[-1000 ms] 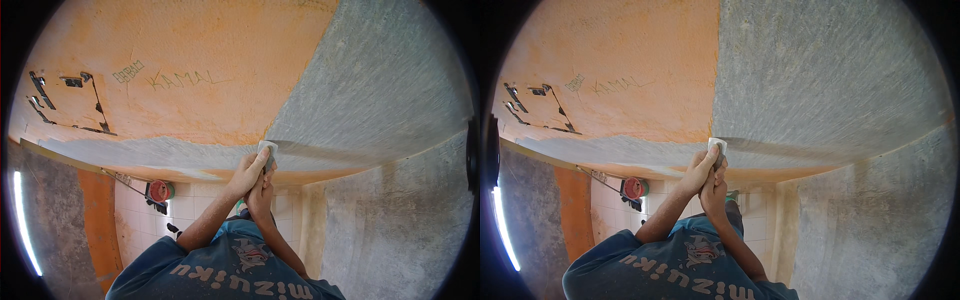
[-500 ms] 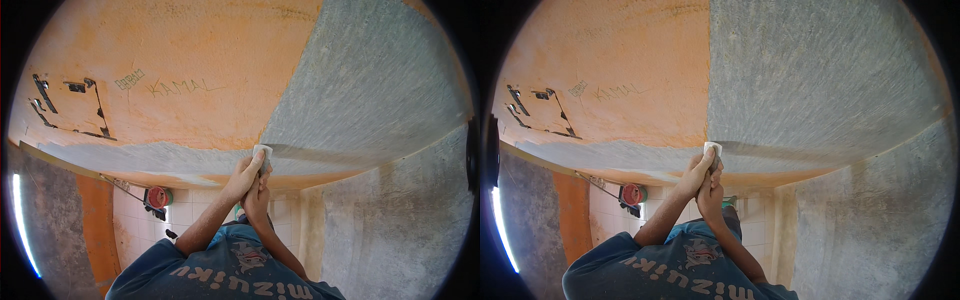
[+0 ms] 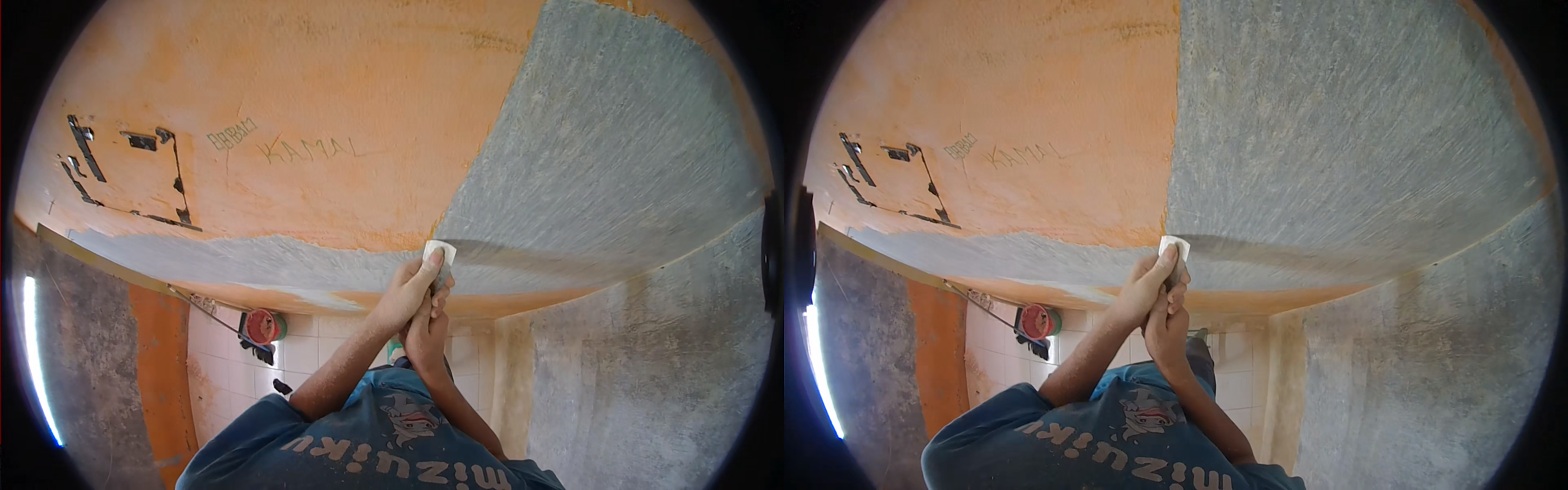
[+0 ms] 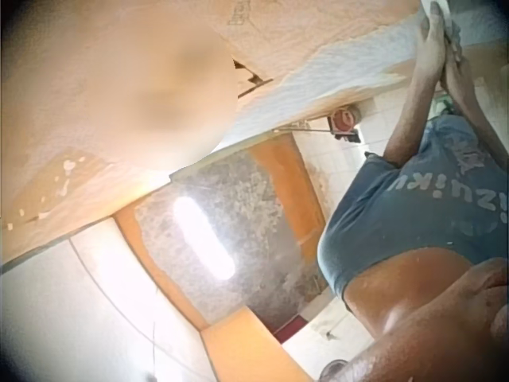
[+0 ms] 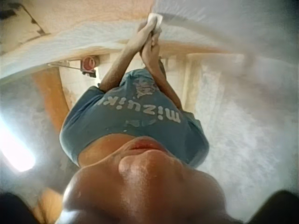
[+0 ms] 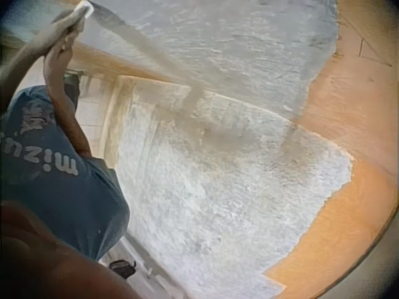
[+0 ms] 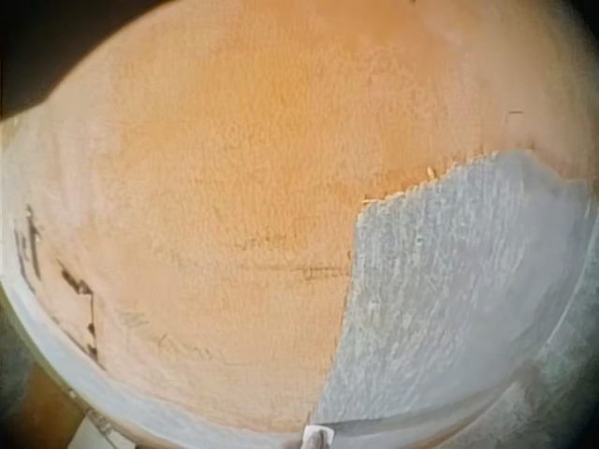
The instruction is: The person scrapes old paint or plaster from a wall using a handheld putty knife scraper.
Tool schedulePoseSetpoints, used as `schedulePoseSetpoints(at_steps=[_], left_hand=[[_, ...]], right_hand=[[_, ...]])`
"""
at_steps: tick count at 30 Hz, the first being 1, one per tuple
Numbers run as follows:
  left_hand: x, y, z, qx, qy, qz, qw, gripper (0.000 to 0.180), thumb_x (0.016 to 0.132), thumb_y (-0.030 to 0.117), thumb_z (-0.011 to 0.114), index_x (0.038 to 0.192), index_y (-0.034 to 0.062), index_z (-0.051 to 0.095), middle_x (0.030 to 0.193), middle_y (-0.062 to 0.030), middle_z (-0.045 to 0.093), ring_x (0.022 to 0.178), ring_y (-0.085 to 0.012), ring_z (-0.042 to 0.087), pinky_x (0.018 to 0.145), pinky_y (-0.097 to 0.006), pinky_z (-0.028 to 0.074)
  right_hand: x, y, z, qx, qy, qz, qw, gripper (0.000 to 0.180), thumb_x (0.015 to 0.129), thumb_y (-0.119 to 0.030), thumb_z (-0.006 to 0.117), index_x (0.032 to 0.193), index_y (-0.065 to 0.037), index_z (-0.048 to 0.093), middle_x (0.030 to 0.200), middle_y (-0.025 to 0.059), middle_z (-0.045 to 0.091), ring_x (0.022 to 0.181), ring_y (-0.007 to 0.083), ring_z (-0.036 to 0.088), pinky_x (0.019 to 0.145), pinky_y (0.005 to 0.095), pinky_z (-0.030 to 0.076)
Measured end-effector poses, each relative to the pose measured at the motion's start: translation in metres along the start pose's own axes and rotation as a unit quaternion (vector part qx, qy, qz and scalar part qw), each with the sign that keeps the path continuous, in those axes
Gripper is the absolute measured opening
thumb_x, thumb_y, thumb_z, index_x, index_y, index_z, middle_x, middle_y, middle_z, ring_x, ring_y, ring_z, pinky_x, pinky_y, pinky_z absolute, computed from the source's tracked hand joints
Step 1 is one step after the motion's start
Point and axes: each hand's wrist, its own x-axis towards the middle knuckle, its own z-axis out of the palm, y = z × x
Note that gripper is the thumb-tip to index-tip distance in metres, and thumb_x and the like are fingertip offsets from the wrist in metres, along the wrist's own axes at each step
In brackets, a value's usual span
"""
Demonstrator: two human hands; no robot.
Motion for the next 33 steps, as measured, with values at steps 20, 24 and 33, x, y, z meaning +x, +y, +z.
schedulePoseSetpoints(at_steps=[20, 24, 33], left_hand=[[0.007, -0.015, -0.005, 0.025, 0.005, 0.008, 1.0, 0.051, 0.099, 0.05, 0.041, 0.082, 0.0035, 0.054, 0.055, -0.0012, 0.046, 0.046, -0.0108, 0.044, 0.045, -0.025, 0.038], [0.007, -0.01, -0.003, 0.015, 0.01, -0.004, 1.0, 0.051, 0.099, 0.05, 0.041, 0.08, 0.0043, 0.054, 0.055, -0.0012, 0.046, 0.046, -0.0109, 0.043, 0.045, -0.025, 0.038], [0.007, -0.013, -0.001, 0.012, 0.017, -0.013, 1.0, 0.053, 0.098, 0.052, 0.042, 0.077, 0.0044, 0.052, 0.055, -0.0013, 0.045, 0.046, -0.0106, 0.043, 0.045, -0.025, 0.038]], right_hand=[[-0.004, -0.006, -0.005, 0.037, -0.021, 0.049, 0.998, 0.035, 0.103, -0.032, 0.038, 0.104, 0.0, 0.052, 0.075, 0.0003, 0.056, 0.066, 0.0035, 0.053, 0.053, 0.0189, 0.042], [0.003, -0.013, 0.006, 0.005, 0.028, -0.024, 0.999, 0.038, 0.102, -0.032, 0.04, 0.083, -0.002, 0.053, 0.054, -0.0022, 0.048, 0.044, 0.0037, 0.045, 0.038, 0.0206, 0.032], [0.004, -0.009, 0.0, 0.027, 0.015, 0.06, 0.998, 0.04, 0.102, -0.032, 0.04, 0.078, -0.002, 0.052, 0.054, -0.0021, 0.048, 0.043, 0.0047, 0.044, 0.038, 0.0216, 0.032]])
